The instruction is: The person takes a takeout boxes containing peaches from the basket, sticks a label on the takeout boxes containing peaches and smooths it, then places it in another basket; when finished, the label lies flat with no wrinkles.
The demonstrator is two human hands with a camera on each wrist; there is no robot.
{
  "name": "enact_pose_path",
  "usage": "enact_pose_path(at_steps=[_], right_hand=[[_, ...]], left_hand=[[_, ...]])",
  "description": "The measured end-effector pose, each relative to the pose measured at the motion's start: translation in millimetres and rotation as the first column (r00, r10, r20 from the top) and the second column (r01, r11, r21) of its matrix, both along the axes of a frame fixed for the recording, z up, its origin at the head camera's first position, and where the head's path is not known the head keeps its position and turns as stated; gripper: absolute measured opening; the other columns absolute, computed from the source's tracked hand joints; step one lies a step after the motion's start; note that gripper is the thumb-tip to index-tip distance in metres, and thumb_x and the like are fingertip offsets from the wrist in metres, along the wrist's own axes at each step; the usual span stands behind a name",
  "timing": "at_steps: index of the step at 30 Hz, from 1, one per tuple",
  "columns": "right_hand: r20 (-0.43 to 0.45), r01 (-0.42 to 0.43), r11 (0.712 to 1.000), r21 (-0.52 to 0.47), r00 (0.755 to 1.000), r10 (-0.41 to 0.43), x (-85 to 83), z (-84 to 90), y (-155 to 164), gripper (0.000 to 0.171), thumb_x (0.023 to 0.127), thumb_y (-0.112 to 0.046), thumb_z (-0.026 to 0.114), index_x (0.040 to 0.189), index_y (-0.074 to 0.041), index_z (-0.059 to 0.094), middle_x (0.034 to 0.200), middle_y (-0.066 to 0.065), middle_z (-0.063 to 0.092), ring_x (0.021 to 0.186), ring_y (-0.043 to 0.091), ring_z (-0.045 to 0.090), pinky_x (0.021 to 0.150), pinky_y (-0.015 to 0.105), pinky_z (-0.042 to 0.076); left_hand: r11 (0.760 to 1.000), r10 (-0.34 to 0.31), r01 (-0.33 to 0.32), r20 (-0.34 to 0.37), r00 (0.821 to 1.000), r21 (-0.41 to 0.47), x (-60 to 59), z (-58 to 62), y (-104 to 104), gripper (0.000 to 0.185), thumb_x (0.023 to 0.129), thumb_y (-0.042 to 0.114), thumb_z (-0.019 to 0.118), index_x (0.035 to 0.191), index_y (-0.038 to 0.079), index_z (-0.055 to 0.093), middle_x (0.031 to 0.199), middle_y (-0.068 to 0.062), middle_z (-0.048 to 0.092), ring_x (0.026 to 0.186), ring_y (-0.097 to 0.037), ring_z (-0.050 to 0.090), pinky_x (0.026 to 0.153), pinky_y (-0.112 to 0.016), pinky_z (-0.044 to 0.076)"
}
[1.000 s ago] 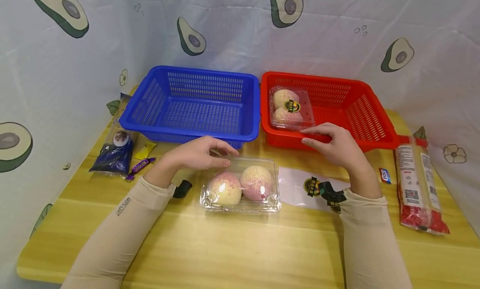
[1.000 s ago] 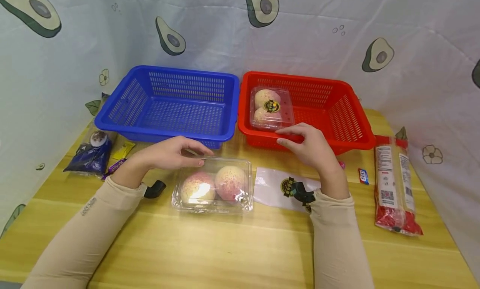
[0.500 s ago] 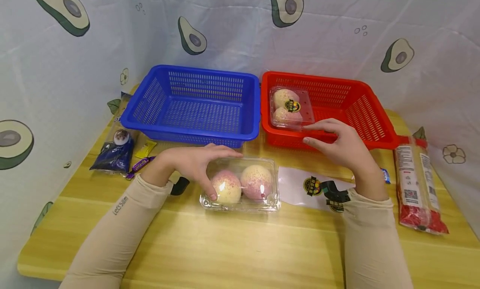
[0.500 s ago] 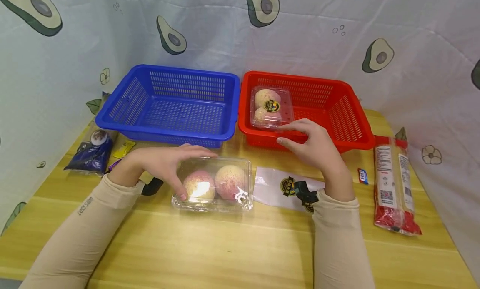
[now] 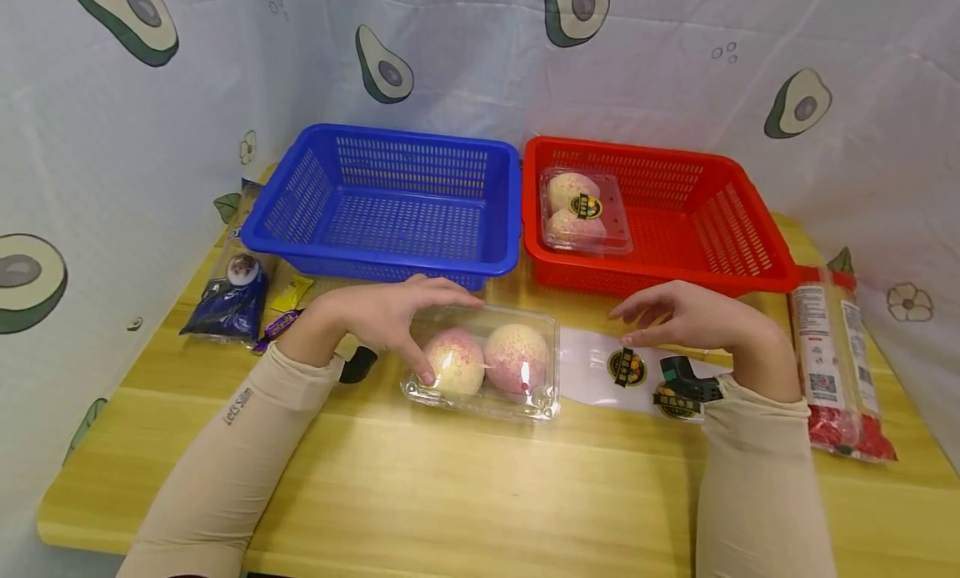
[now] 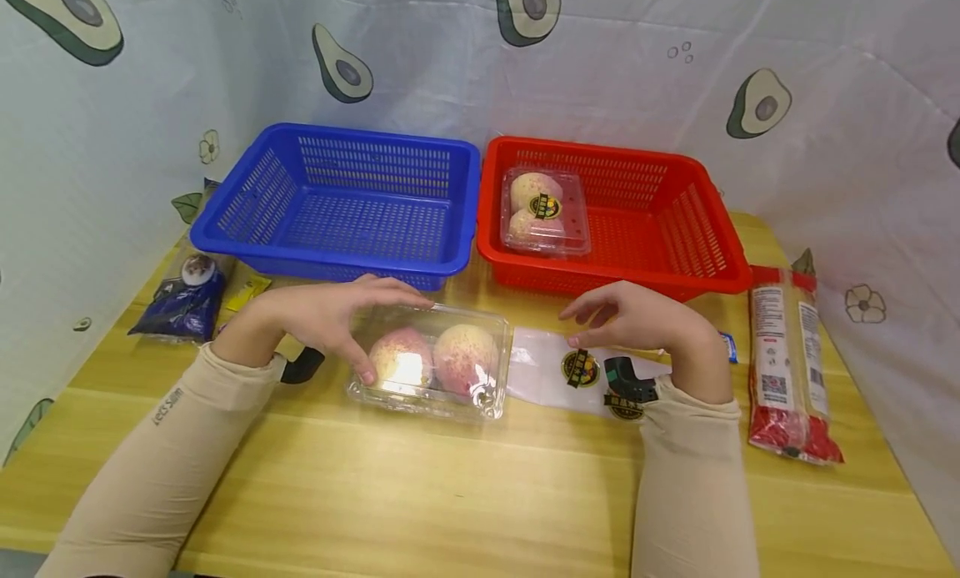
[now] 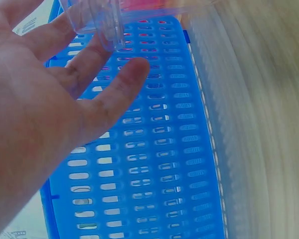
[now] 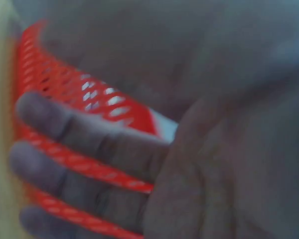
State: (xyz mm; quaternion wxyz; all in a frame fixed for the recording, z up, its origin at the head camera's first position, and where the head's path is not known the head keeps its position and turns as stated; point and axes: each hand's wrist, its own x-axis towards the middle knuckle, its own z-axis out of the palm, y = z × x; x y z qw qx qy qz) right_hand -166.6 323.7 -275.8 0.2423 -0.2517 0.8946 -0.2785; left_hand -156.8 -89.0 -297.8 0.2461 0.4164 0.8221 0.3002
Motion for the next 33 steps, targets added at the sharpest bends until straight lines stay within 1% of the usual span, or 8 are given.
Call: enact_pose_path(at_steps=[3,7,12,17,20,26,31,33], right_hand=[[0.095,-0.025,1.000,0.016,0.995,0.023,-6.4,-11.5,4,0.037,0.085,-0.017,0.082,0.117,-0.003,0.072,0.101,0.003,0.070,0.089,0.022,0.061,0.071,0.030,0.056],[0.194,-0.008,0.999,0.052,0.981,-0.003,-12.0,-22.5,5,0.038,0.083,-0.014,0.084,0.116,-0.001,0.072,0.098,0.004,0.067,0.088,0.023,0.055,0.072,0.030,0.053],[0.235,0.049,0.992,0.115,0.969,-0.075,-14.6,-29.7,4,0.033,0.079,-0.010,0.086,0.108,-0.002,0.073,0.090,0.005,0.060,0.084,0.022,0.051,0.069,0.029,0.048],[0.258,0.090,0.983,0.157,0.957,-0.129,-16.2,-34.2,1,0.028,0.077,-0.008,0.087,0.100,-0.003,0.072,0.082,0.005,0.056,0.080,0.021,0.050,0.066,0.028,0.045],[0.262,0.113,0.976,0.188,0.951,-0.161,-16.8,-35.5,0,0.026,0.077,-0.009,0.088,0.098,-0.004,0.072,0.081,0.004,0.056,0.080,0.021,0.049,0.067,0.030,0.044],[0.233,0.124,0.960,0.250,0.955,-0.184,-15.7,-33.7,-5,0.034,0.074,-0.018,0.091,0.098,-0.005,0.071,0.082,0.004,0.053,0.083,0.022,0.048,0.069,0.033,0.041],[0.213,0.136,0.944,0.302,0.955,-0.206,-14.7,-34.4,-11,0.033,0.074,-0.018,0.091,0.093,-0.006,0.067,0.084,0.006,0.058,0.084,0.024,0.051,0.070,0.034,0.044],[0.189,0.145,0.935,0.323,0.958,-0.214,-14.6,-34.9,-13,0.033,0.073,-0.018,0.091,0.091,-0.007,0.067,0.084,0.007,0.059,0.083,0.024,0.052,0.069,0.034,0.044]], left_hand=[[1.000,-0.002,0.002,-0.002,1.000,-0.005,-0.6,-1.1,0,0.103,0.070,0.042,0.092,0.156,0.018,0.040,0.156,-0.002,0.037,0.143,-0.027,0.025,0.115,-0.054,0.021],[1.000,-0.001,0.001,-0.005,1.000,-0.013,-2.1,-1.9,0,0.102,0.071,0.043,0.091,0.156,0.019,0.040,0.156,-0.001,0.037,0.144,-0.026,0.024,0.116,-0.054,0.020],[1.000,0.001,-0.001,-0.005,1.000,-0.015,-2.6,-1.0,-1,0.102,0.071,0.044,0.091,0.156,0.020,0.040,0.157,-0.001,0.036,0.144,-0.027,0.024,0.115,-0.055,0.021],[1.000,0.002,-0.002,0.003,1.000,-0.020,-2.3,-1.1,0,0.101,0.072,0.044,0.090,0.156,0.021,0.040,0.157,-0.001,0.035,0.145,-0.027,0.023,0.115,-0.056,0.021],[1.000,0.006,-0.006,0.006,1.000,-0.024,-2.5,-2.4,0,0.100,0.072,0.044,0.090,0.156,0.021,0.040,0.157,-0.001,0.035,0.145,-0.026,0.023,0.115,-0.056,0.021],[1.000,0.002,-0.002,0.012,1.000,-0.015,-3.1,-3.2,0,0.100,0.072,0.043,0.090,0.156,0.020,0.040,0.157,-0.001,0.035,0.144,-0.027,0.023,0.115,-0.056,0.021],[1.000,-0.001,0.001,0.010,1.000,-0.006,-3.4,-3.2,-1,0.100,0.072,0.043,0.090,0.155,0.019,0.040,0.156,-0.001,0.035,0.144,-0.026,0.024,0.115,-0.055,0.022],[1.000,-0.003,0.003,0.008,1.000,-0.005,-3.4,-3.1,-1,0.100,0.072,0.043,0.090,0.155,0.019,0.040,0.156,-0.001,0.036,0.143,-0.026,0.024,0.115,-0.055,0.022]])
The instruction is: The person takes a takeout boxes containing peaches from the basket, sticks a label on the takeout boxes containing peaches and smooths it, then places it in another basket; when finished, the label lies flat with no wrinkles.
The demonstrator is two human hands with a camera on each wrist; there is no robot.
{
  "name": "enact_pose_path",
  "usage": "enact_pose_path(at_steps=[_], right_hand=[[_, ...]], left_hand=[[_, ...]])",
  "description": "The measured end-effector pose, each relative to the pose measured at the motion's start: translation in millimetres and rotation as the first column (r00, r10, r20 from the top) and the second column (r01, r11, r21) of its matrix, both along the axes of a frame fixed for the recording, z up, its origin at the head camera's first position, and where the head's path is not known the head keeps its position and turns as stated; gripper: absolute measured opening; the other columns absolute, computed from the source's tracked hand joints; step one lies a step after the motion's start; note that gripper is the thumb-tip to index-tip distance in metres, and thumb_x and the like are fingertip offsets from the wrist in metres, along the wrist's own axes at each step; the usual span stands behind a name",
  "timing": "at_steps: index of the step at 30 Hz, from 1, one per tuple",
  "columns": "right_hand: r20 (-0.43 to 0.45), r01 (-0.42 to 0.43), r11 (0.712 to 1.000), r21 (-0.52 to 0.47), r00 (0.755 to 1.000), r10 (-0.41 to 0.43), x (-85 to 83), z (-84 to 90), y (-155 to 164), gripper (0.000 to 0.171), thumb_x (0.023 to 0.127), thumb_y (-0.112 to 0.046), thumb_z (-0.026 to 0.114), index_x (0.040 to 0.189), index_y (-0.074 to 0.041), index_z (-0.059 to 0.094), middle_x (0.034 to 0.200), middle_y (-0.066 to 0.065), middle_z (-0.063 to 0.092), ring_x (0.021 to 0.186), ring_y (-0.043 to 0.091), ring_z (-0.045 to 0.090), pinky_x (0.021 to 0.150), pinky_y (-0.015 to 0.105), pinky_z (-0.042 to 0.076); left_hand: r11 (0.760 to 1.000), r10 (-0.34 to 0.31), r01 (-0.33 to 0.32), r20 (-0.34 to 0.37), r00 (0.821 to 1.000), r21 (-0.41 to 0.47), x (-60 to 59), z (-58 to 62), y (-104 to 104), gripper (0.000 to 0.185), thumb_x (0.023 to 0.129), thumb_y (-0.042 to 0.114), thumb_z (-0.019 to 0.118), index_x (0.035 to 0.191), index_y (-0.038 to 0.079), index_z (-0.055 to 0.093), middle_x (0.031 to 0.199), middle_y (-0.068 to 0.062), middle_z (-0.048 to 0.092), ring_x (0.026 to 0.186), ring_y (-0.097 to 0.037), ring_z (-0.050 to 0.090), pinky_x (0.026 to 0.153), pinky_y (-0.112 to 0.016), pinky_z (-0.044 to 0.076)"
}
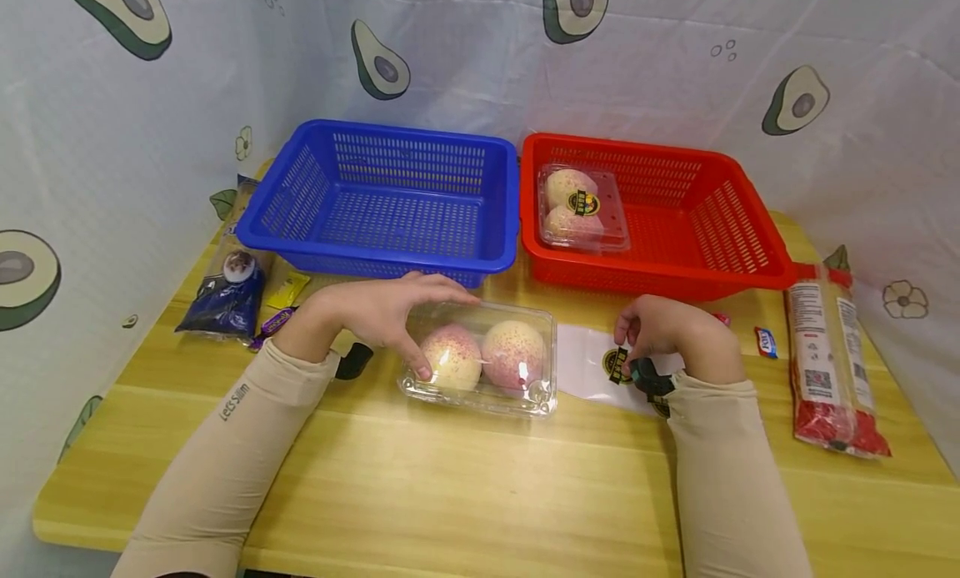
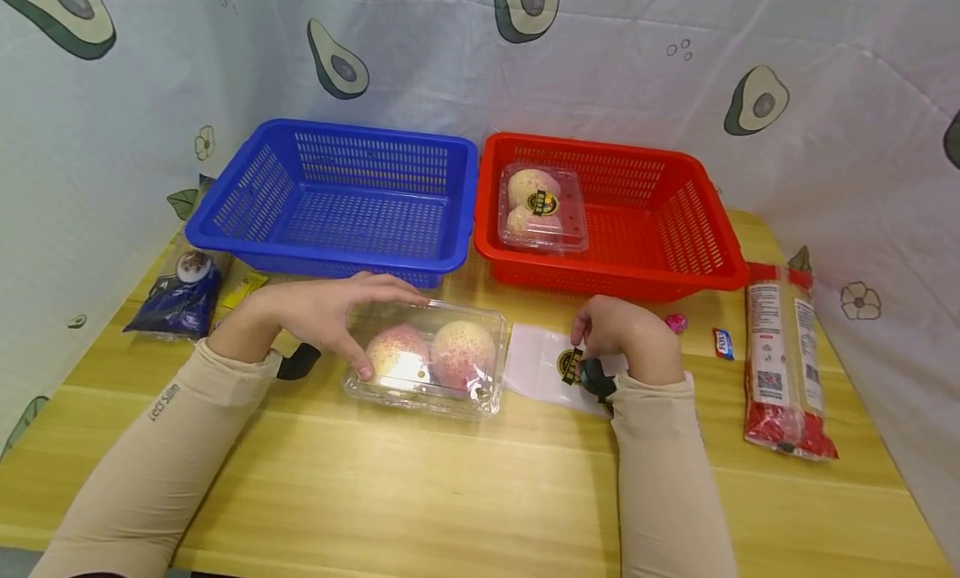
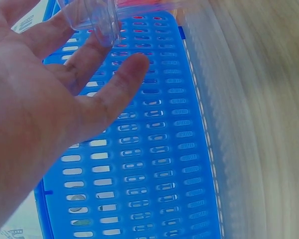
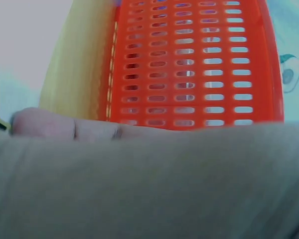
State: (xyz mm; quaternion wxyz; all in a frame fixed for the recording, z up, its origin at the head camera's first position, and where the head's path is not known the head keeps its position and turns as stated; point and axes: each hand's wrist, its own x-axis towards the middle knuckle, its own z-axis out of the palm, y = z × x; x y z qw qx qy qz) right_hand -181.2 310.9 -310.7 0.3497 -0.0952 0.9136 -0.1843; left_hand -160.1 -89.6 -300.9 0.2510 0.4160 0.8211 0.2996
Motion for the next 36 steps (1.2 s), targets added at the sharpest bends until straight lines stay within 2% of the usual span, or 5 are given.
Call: enact_pose_path(at_steps=[15,20,25,33,36], right_hand=[[-0.028,-0.060,0.997,-0.040,0.998,0.059,-1.4,0.8,-2,0.025,0.076,-0.012,0.089,0.083,-0.005,0.066,0.079,0.004,0.061,0.077,0.022,0.054,0.068,0.033,0.047],[-0.030,-0.057,0.997,-0.052,0.998,0.055,-2.5,-0.7,-2,0.028,0.076,-0.011,0.089,0.089,-0.004,0.065,0.079,0.005,0.058,0.076,0.022,0.052,0.068,0.033,0.046],[-0.037,-0.128,0.989,-0.073,0.991,0.125,-1.5,0.8,3,0.018,0.080,-0.013,0.085,0.088,-0.006,0.071,0.076,0.000,0.059,0.073,0.018,0.050,0.064,0.031,0.043],[-0.026,-0.154,0.961,-0.230,0.988,0.152,8.3,20.5,12,0.013,0.087,-0.013,0.080,0.089,-0.006,0.069,0.080,0.002,0.066,0.070,0.018,0.057,0.064,0.027,0.050],[-0.113,-0.162,0.945,-0.285,0.984,0.134,14.2,34.0,10,0.010,0.088,-0.015,0.079,0.092,-0.009,0.072,0.083,0.002,0.069,0.071,0.019,0.060,0.065,0.028,0.052]], left_hand=[[1.000,0.013,-0.013,0.009,1.000,-0.013,0.4,1.4,-1,0.099,0.072,0.042,0.090,0.155,0.020,0.040,0.157,-0.001,0.035,0.144,-0.027,0.023,0.114,-0.056,0.023],[1.000,0.018,-0.018,0.019,1.000,-0.023,0.9,1.6,0,0.099,0.072,0.042,0.090,0.155,0.020,0.040,0.158,-0.002,0.034,0.144,-0.027,0.022,0.114,-0.056,0.022],[1.000,0.013,-0.012,0.012,1.000,-0.027,0.4,1.2,1,0.101,0.072,0.041,0.091,0.156,0.020,0.040,0.157,-0.002,0.034,0.143,-0.026,0.023,0.114,-0.054,0.023],[0.999,0.017,-0.017,0.015,1.000,-0.030,0.0,1.0,0,0.102,0.071,0.041,0.092,0.156,0.020,0.040,0.157,-0.001,0.034,0.144,-0.026,0.023,0.115,-0.054,0.024],[0.999,0.020,-0.020,0.014,1.000,-0.028,0.9,1.7,0,0.102,0.070,0.041,0.092,0.156,0.020,0.040,0.158,-0.001,0.034,0.144,-0.026,0.022,0.115,-0.055,0.024]])
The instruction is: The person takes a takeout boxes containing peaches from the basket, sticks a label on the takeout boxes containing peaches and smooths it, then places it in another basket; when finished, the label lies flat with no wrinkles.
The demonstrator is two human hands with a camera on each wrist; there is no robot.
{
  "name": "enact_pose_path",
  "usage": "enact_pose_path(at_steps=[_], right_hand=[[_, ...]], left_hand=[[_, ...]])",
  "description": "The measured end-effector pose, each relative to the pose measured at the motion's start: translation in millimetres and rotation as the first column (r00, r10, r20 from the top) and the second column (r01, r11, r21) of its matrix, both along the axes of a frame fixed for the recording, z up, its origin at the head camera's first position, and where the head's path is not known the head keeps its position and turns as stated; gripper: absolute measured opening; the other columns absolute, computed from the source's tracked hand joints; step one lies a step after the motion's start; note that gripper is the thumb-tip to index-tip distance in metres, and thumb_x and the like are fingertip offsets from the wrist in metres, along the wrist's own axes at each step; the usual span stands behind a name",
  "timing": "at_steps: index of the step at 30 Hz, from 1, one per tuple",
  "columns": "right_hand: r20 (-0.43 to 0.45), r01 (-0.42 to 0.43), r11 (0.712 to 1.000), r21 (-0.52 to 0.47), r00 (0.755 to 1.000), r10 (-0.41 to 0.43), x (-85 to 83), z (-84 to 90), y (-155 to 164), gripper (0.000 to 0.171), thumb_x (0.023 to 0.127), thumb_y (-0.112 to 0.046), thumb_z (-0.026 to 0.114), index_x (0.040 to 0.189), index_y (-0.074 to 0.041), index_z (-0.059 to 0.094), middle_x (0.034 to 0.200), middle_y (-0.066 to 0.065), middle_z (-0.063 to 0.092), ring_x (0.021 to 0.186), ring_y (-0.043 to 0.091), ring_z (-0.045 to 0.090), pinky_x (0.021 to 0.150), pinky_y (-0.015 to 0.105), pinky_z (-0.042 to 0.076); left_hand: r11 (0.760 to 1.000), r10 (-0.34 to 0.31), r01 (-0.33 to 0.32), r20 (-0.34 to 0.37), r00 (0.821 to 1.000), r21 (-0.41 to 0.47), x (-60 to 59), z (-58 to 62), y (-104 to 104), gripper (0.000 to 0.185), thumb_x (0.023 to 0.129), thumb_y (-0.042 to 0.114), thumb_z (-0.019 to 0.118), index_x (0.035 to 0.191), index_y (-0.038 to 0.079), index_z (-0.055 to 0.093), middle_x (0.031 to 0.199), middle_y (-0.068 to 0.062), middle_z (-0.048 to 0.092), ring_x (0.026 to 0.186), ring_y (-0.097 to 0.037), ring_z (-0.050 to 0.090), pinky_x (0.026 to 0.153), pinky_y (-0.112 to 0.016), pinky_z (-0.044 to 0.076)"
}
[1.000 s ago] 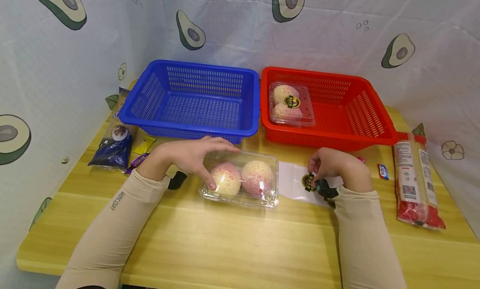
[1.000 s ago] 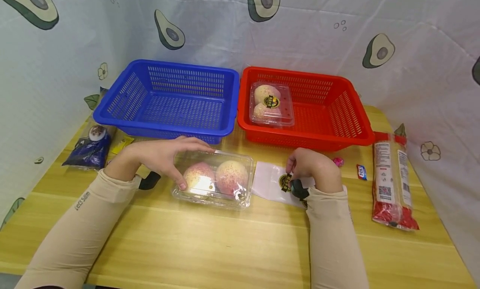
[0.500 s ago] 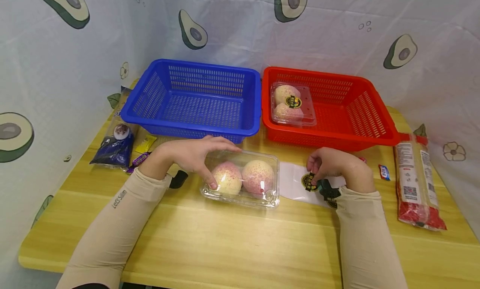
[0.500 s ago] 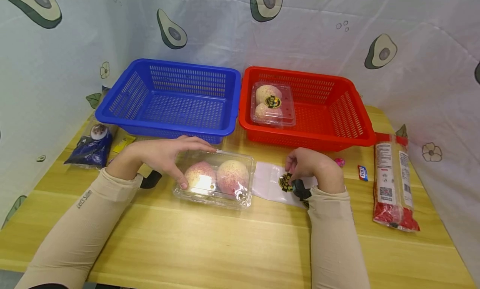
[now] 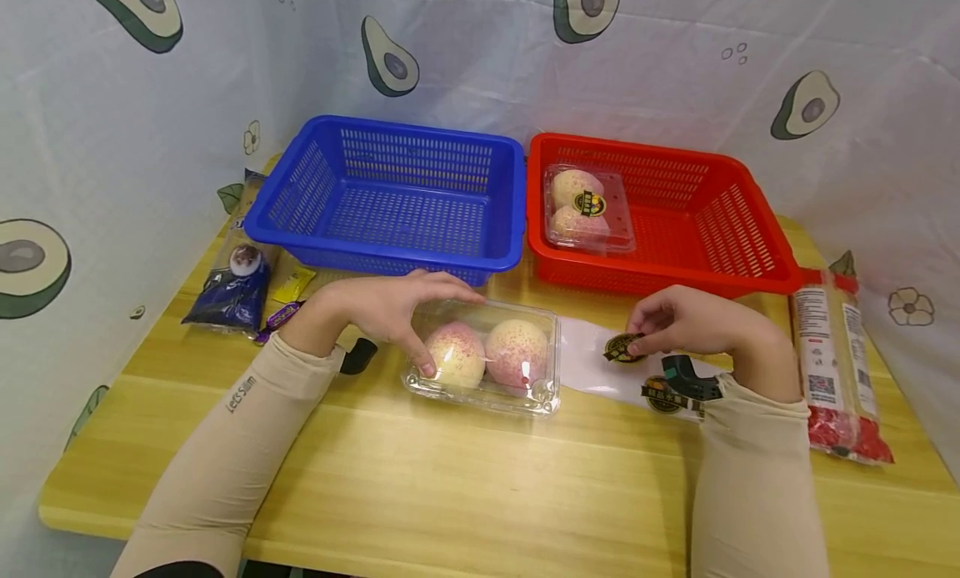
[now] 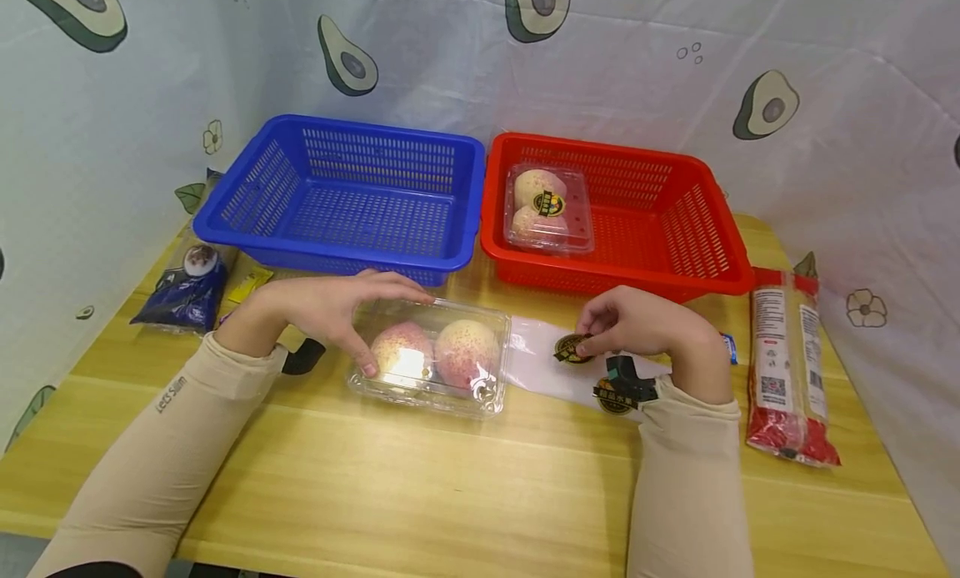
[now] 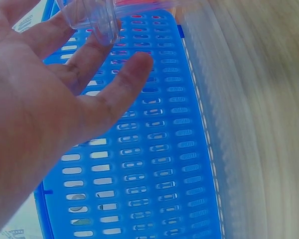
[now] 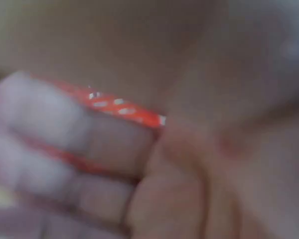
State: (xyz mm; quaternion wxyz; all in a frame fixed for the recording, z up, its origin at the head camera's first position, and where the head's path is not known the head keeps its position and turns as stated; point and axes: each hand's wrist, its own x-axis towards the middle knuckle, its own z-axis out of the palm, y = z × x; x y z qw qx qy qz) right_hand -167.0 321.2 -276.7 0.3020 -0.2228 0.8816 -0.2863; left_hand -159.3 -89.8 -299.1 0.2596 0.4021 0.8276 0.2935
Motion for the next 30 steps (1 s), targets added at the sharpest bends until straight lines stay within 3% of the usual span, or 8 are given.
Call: enact_pose_path(at_steps=[4,9,11,15,18,23,25,30], right_hand=[[-0.196,-0.030,0.985,-0.167,0.981,-0.003,9.8,14.3,-12,0.007,0.089,-0.010,0.078,0.095,-0.013,0.077,0.090,0.000,0.072,0.078,0.024,0.064,0.071,0.027,0.056],[-0.296,-0.146,0.904,-0.401,0.955,0.023,18.9,20.6,-40,0.015,0.090,0.003,0.073,0.098,-0.010,0.074,0.093,0.006,0.071,0.076,0.023,0.068,0.072,0.029,0.059],[-0.294,-0.169,0.879,-0.446,0.955,0.034,21.7,21.0,-55,0.016,0.091,0.004,0.071,0.099,-0.010,0.074,0.093,0.005,0.072,0.077,0.021,0.069,0.073,0.030,0.059],[-0.368,-0.254,0.855,-0.452,0.926,0.081,23.6,20.5,-84,0.022,0.091,0.005,0.070,0.103,-0.011,0.077,0.097,-0.003,0.072,0.083,0.017,0.066,0.074,0.027,0.056],[-0.384,-0.290,0.863,-0.413,0.915,0.123,23.8,18.0,-105,0.023,0.090,0.001,0.073,0.109,-0.011,0.078,0.098,-0.006,0.072,0.082,0.015,0.063,0.071,0.026,0.054],[-0.226,-0.253,0.910,-0.328,0.957,0.184,24.8,11.8,-127,0.023,0.089,-0.007,0.078,0.111,-0.010,0.072,0.094,-0.005,0.072,0.083,0.014,0.068,0.075,0.034,0.058],[-0.184,-0.249,0.921,-0.299,0.962,0.201,24.3,8.2,-129,0.021,0.089,-0.007,0.077,0.109,-0.011,0.071,0.094,-0.004,0.071,0.079,0.014,0.069,0.073,0.035,0.059],[-0.292,-0.298,0.933,-0.203,0.928,0.232,22.8,1.0,-133,0.025,0.087,-0.008,0.080,0.112,-0.014,0.075,0.095,-0.005,0.067,0.070,0.012,0.062,0.063,0.031,0.054]], left_hand=[[1.000,0.006,-0.006,0.002,1.000,-0.006,1.1,0.9,0,0.102,0.070,0.041,0.092,0.156,0.021,0.040,0.158,-0.001,0.033,0.144,-0.026,0.022,0.115,-0.055,0.024],[1.000,0.004,-0.004,0.005,1.000,-0.008,1.6,0.7,0,0.102,0.071,0.041,0.091,0.156,0.021,0.039,0.158,-0.001,0.033,0.144,-0.027,0.021,0.114,-0.055,0.024],[1.000,0.001,-0.001,0.004,1.000,-0.005,1.4,0.6,0,0.102,0.071,0.042,0.091,0.156,0.020,0.039,0.158,-0.002,0.033,0.144,-0.027,0.021,0.114,-0.056,0.024],[1.000,0.002,-0.002,-0.003,1.000,-0.009,0.8,1.4,0,0.103,0.071,0.043,0.091,0.156,0.021,0.039,0.158,-0.002,0.032,0.144,-0.027,0.022,0.115,-0.056,0.023],[1.000,0.010,-0.010,-0.005,1.000,-0.017,0.7,1.3,0,0.103,0.070,0.045,0.091,0.157,0.022,0.038,0.159,-0.002,0.032,0.144,-0.027,0.023,0.114,-0.056,0.024],[1.000,0.012,-0.013,-0.006,1.000,-0.011,0.9,0.4,0,0.103,0.070,0.045,0.091,0.156,0.022,0.039,0.158,-0.001,0.033,0.144,-0.026,0.022,0.114,-0.056,0.024],[1.000,0.011,-0.011,-0.007,1.000,-0.007,0.7,0.1,0,0.103,0.070,0.044,0.091,0.156,0.021,0.040,0.158,-0.001,0.034,0.144,-0.026,0.023,0.114,-0.055,0.024],[1.000,0.007,-0.007,-0.009,1.000,-0.002,0.3,0.6,0,0.102,0.070,0.042,0.092,0.155,0.019,0.041,0.157,-0.003,0.034,0.142,-0.026,0.025,0.114,-0.054,0.024]])
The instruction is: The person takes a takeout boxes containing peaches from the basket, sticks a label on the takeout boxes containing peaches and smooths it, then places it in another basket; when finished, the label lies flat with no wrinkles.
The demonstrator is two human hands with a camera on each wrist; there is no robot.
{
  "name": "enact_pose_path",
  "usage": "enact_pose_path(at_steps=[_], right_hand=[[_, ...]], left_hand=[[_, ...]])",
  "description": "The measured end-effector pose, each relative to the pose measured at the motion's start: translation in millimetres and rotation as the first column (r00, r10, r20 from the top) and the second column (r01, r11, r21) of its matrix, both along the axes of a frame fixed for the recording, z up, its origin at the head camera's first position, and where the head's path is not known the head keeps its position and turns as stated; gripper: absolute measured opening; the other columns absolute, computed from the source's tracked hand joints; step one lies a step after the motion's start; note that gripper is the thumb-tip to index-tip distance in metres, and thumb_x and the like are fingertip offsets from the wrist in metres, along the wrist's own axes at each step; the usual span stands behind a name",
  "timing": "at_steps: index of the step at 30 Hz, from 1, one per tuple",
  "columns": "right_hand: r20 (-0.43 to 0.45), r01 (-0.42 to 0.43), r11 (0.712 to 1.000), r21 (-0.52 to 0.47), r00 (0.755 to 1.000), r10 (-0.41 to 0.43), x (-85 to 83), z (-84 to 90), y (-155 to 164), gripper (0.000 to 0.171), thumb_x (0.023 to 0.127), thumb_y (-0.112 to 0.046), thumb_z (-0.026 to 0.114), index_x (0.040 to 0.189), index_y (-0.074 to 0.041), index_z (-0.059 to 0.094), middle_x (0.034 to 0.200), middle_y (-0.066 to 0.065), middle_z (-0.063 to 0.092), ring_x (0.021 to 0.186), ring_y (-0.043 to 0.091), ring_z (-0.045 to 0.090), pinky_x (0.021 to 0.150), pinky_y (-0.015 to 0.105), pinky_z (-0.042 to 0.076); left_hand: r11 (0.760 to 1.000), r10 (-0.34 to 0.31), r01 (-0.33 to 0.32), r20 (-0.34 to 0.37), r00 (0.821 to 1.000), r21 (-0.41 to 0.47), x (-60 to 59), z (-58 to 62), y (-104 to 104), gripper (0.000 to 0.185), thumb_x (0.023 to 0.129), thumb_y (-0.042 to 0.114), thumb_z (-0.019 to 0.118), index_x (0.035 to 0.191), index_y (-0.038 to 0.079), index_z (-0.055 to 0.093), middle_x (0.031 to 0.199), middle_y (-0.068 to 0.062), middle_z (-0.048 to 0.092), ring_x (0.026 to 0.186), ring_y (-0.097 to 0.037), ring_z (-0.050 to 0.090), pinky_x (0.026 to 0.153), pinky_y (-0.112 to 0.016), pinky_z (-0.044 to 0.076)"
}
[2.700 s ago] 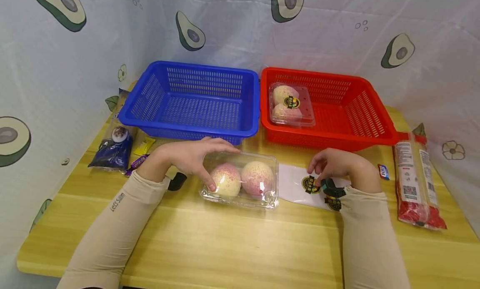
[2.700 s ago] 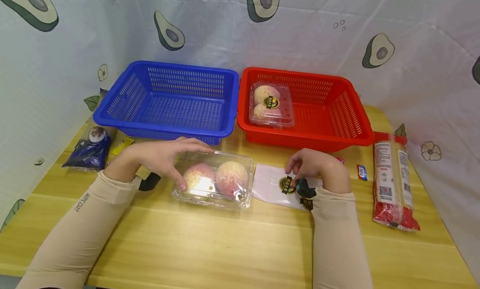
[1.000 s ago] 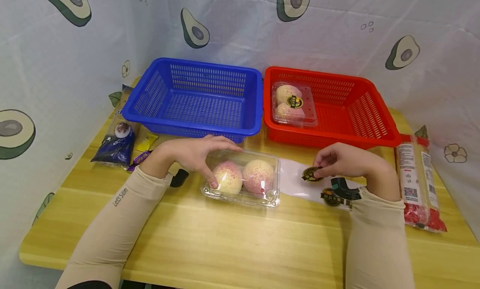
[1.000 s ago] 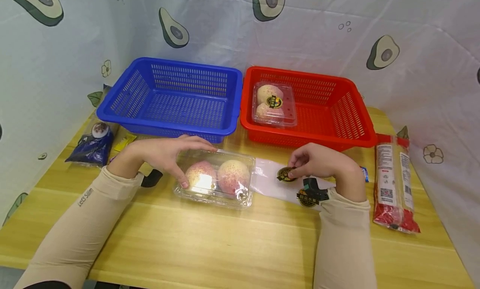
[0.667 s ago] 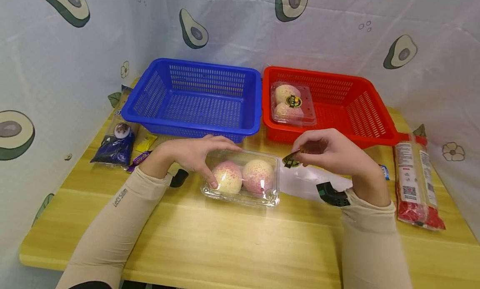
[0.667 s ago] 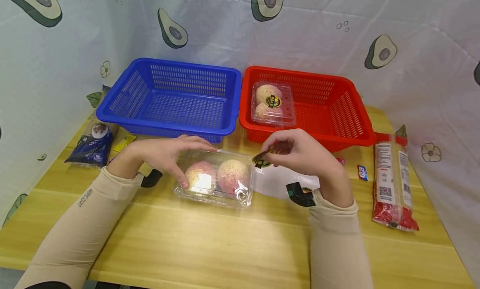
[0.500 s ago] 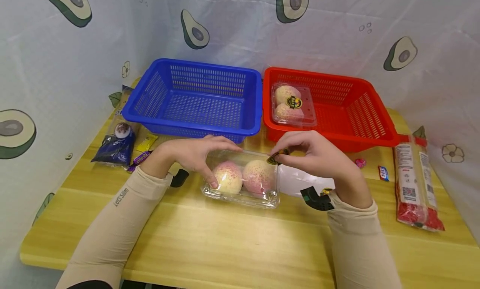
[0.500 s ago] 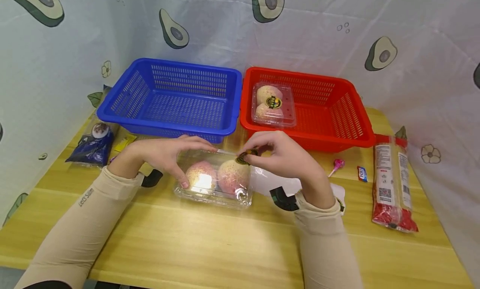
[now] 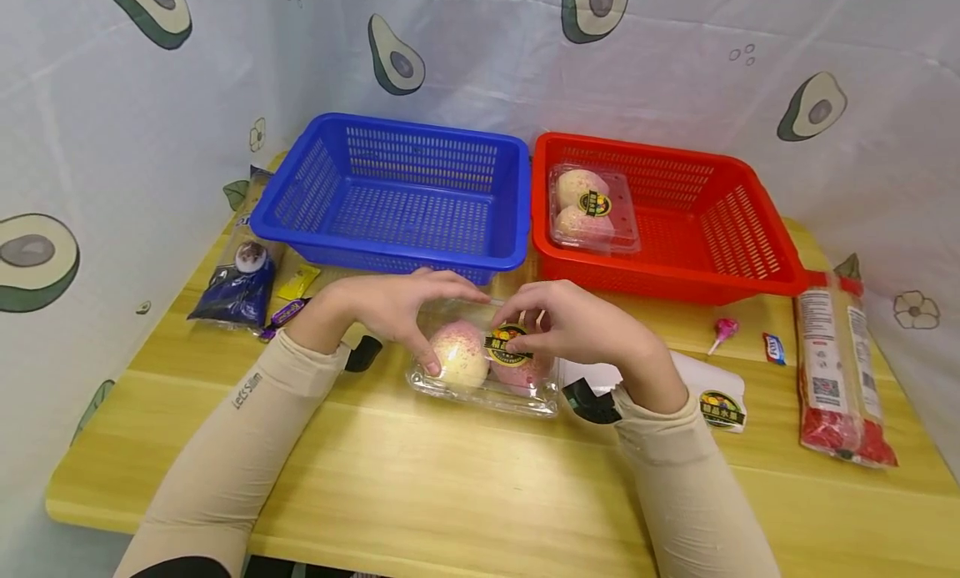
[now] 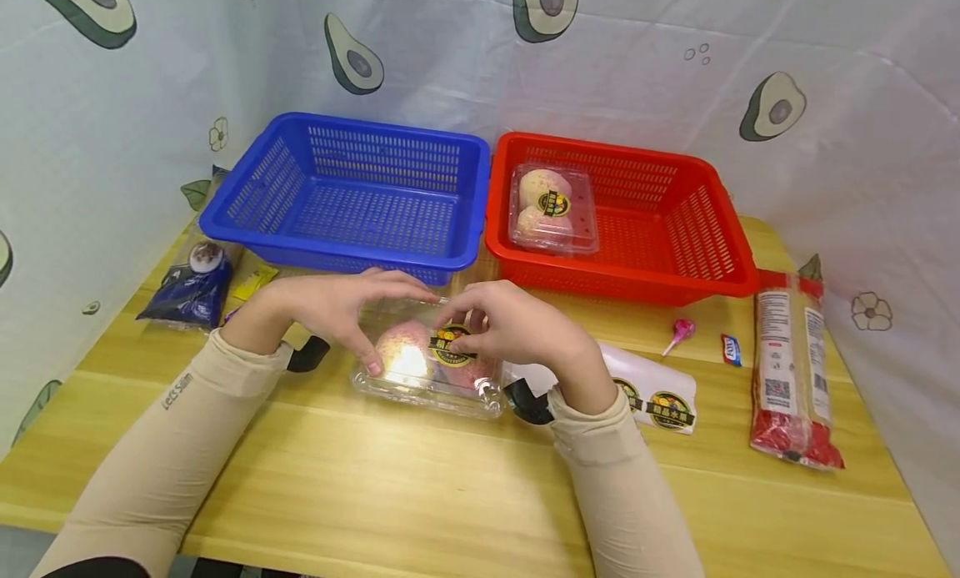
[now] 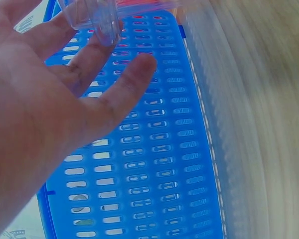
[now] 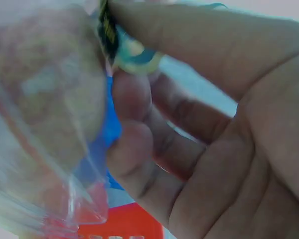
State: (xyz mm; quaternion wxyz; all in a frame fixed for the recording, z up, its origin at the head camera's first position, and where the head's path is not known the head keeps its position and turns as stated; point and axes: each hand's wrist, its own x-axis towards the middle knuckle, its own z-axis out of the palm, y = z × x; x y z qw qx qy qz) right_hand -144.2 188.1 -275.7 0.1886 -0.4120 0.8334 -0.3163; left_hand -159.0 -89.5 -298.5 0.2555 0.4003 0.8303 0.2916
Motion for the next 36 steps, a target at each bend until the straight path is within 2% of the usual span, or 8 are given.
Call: enact_pose_path(at_steps=[4,9,14,19,23,26,31,36], right_hand=[[-0.126,0.030,0.999,0.040,0.992,-0.025,3.6,0.1,-3,0.030,0.085,-0.011,0.083,0.114,-0.014,0.076,0.101,-0.001,0.063,0.083,0.014,0.058,0.073,0.033,0.053],[-0.234,0.017,0.998,0.066,0.972,-0.002,10.0,0.2,-11,0.016,0.083,-0.009,0.079,0.097,-0.016,0.080,0.100,0.000,0.062,0.088,0.019,0.055,0.079,0.033,0.050],[-0.313,-0.011,0.998,0.063,0.949,0.030,12.9,-1.6,-18,0.016,0.079,-0.007,0.076,0.090,-0.017,0.081,0.096,0.000,0.060,0.092,0.019,0.053,0.085,0.033,0.046],[-0.178,0.014,0.999,0.044,0.984,-0.006,10.7,-0.3,-13,0.018,0.079,-0.004,0.075,0.092,-0.014,0.080,0.097,-0.002,0.064,0.080,0.016,0.058,0.070,0.030,0.053],[-0.087,0.078,0.995,0.062,0.994,-0.072,9.1,3.3,-3,0.020,0.076,-0.004,0.076,0.093,-0.013,0.081,0.095,-0.001,0.064,0.076,0.017,0.057,0.064,0.030,0.053],[-0.081,0.092,0.994,0.059,0.993,-0.087,9.6,2.3,-5,0.021,0.075,-0.004,0.076,0.094,-0.012,0.080,0.091,-0.001,0.063,0.073,0.016,0.057,0.062,0.030,0.052],[-0.128,0.057,0.997,0.053,0.990,-0.050,11.1,-1.5,-15,0.024,0.077,-0.012,0.079,0.100,-0.015,0.079,0.087,-0.001,0.059,0.073,0.016,0.053,0.061,0.029,0.048],[-0.053,0.061,0.995,0.074,0.997,-0.058,3.7,1.6,3,0.031,0.079,-0.008,0.078,0.108,-0.017,0.081,0.084,-0.002,0.060,0.071,0.015,0.055,0.060,0.028,0.050]], left_hand=[[1.000,0.005,-0.005,0.008,1.000,-0.010,0.3,1.1,1,0.101,0.071,0.042,0.091,0.156,0.020,0.040,0.158,-0.003,0.033,0.143,-0.026,0.024,0.114,-0.055,0.024],[1.000,0.009,-0.009,0.017,1.000,-0.013,1.4,1.7,0,0.102,0.070,0.043,0.091,0.156,0.021,0.040,0.159,-0.002,0.033,0.144,-0.026,0.022,0.114,-0.056,0.023],[1.000,0.005,-0.005,0.014,1.000,-0.005,0.9,1.9,0,0.103,0.070,0.043,0.092,0.156,0.021,0.039,0.159,-0.001,0.033,0.143,-0.025,0.023,0.115,-0.055,0.023],[1.000,0.009,-0.008,0.019,1.000,-0.018,-0.2,1.3,0,0.103,0.070,0.044,0.091,0.156,0.022,0.039,0.159,-0.001,0.032,0.144,-0.025,0.022,0.115,-0.055,0.023],[1.000,0.015,-0.014,0.024,1.000,-0.017,-0.5,-0.3,1,0.102,0.070,0.043,0.092,0.156,0.023,0.039,0.159,0.000,0.033,0.143,-0.025,0.023,0.115,-0.054,0.023],[1.000,0.014,-0.013,0.022,1.000,-0.021,-0.7,-1.0,0,0.102,0.070,0.044,0.091,0.156,0.023,0.040,0.158,0.000,0.033,0.143,-0.025,0.024,0.115,-0.054,0.023],[1.000,0.012,-0.011,0.021,1.000,-0.021,-0.4,1.2,-2,0.102,0.070,0.045,0.091,0.156,0.023,0.040,0.158,-0.001,0.032,0.143,-0.025,0.024,0.115,-0.054,0.023],[1.000,0.016,-0.015,0.024,1.000,-0.026,0.1,2.0,1,0.102,0.071,0.044,0.091,0.156,0.024,0.039,0.159,-0.001,0.032,0.143,-0.025,0.023,0.115,-0.055,0.024]])
